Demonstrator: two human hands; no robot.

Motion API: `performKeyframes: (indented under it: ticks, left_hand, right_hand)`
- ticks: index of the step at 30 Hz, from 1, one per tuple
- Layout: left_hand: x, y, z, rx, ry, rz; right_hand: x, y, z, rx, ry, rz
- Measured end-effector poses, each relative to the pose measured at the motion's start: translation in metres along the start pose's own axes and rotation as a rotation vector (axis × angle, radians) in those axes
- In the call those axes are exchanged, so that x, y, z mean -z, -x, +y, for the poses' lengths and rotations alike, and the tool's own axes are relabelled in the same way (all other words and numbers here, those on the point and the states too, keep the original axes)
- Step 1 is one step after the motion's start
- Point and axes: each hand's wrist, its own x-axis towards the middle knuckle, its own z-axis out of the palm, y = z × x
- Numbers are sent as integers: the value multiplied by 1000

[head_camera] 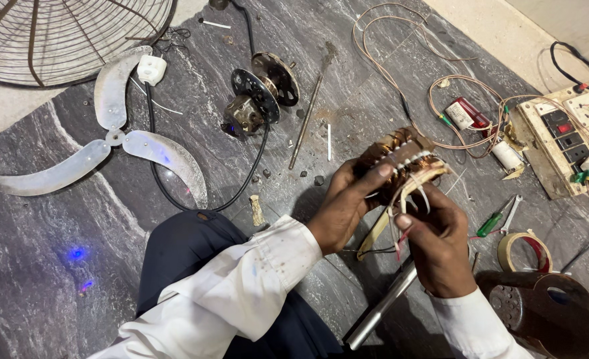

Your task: The person disassembles a fan blade assembly and then works on the motor stator, using a hammer and screwdriver to adjust the copper windings. The person handles the fan blades, motor housing, and stator coil throughout the clip.

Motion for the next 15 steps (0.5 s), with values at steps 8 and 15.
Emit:
performKeyframes:
  ticks: [8, 15]
  left_hand:
    - [-1, 7, 1, 161, 230, -83]
    - [-5, 9, -9, 250, 282, -74]
  right_hand:
    - [-28, 1, -4, 306, 447, -55]
    - [-32, 16, -5, 572, 955, 120]
